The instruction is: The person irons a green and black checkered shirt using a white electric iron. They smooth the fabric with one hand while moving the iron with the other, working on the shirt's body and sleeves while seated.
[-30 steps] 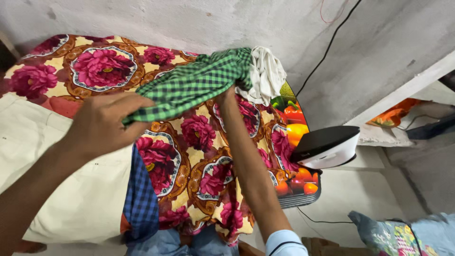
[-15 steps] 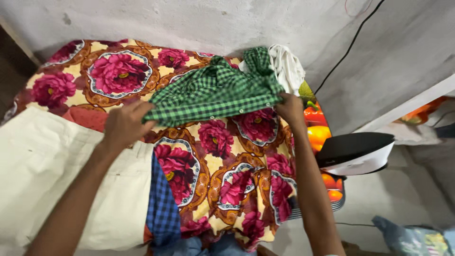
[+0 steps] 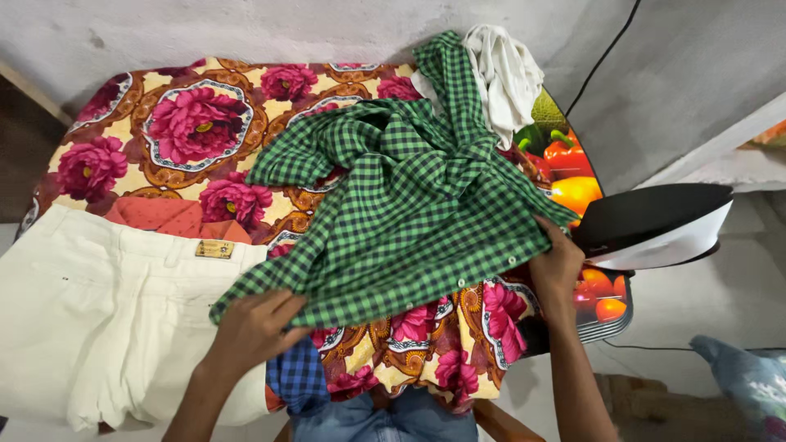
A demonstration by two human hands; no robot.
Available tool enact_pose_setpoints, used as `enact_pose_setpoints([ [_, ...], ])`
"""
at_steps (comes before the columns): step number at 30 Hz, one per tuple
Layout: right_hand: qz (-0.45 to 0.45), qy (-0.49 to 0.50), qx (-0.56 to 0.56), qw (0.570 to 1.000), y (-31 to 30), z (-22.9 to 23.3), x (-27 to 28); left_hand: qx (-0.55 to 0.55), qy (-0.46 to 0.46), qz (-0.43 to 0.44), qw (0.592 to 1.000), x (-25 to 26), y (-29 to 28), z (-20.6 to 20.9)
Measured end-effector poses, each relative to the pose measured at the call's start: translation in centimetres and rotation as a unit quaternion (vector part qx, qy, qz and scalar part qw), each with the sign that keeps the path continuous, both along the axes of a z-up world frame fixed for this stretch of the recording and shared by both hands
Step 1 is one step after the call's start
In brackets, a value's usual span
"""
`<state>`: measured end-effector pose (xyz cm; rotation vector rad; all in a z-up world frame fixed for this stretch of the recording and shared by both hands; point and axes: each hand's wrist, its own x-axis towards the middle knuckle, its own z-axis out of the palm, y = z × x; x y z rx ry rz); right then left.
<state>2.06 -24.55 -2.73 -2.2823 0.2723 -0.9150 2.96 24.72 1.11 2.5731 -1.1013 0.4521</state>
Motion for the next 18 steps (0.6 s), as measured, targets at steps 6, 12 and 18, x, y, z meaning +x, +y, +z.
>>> enact_pose_setpoints([
  [6, -0.055, 0.089, -0.038, 0.994, 0.2, -1.0, -5.0, 0.026, 0.145, 0.070, 0.987, -2.1, -1.5, 2.9],
  [12, -0.022, 0.033, -0.067, 0.997, -0.4, -2.5, -7.1, 0.007, 0.173, 0.189, 0.967, 0.3, -3.4, 3.8],
  [18, -0.021, 0.015, -0.082, 0.996, -0.4, -4.0, -7.1, -0.006, 0.101, 0.223, 0.970, 6.4, -4.8, 0.7],
])
